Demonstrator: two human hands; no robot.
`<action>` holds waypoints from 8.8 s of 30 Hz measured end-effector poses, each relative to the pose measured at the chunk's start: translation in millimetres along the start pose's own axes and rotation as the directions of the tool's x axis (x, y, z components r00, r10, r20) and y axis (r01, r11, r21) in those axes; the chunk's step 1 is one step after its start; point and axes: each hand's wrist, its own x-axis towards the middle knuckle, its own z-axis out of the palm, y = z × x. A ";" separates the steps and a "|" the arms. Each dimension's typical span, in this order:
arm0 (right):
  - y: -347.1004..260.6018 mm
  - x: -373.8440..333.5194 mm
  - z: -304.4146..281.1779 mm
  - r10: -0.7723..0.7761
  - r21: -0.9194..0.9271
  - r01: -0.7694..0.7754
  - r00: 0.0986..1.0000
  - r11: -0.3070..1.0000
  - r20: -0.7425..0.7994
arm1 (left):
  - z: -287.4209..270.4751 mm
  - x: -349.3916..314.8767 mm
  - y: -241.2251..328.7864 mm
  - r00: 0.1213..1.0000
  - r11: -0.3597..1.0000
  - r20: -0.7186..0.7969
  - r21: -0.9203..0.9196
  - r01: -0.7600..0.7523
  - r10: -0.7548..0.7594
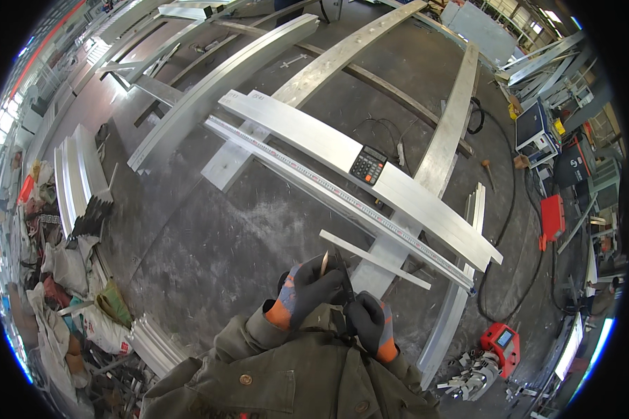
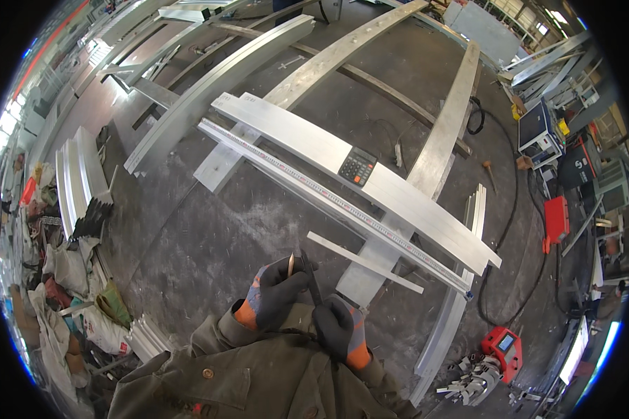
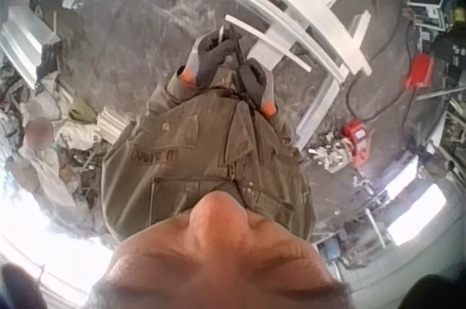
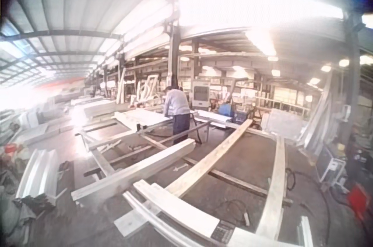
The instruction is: The person measures and marks metal frame components using a tape measure, calculator, and pencil. They perform calculations on the calculator and transfer measurements onto the metal pieces, preparing them for cutting or assembly.
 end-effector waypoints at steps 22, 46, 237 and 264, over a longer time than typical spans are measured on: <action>53.4 -27.6 -30.9 0.157 0.367 -0.144 0.988 0.919 -0.005 | 39.2 -14.5 -39.9 0.965 0.981 0.175 -0.025 -0.192 0.193; 66.7 -21.5 -12.2 -0.019 0.413 -0.063 0.981 0.909 0.191 | 27.8 29.1 -127.3 0.996 0.925 0.048 -0.371 0.085 -0.072; 89.3 -226.1 -22.3 -0.292 -0.696 0.045 0.925 0.717 -0.242 | 82.3 -150.1 -81.3 0.956 0.710 0.294 0.669 -0.220 0.019; 71.7 -221.6 -32.2 -0.281 -0.575 -0.117 0.784 0.810 -0.554 | 76.1 -156.9 -101.8 0.989 0.830 0.143 0.554 -0.065 -0.018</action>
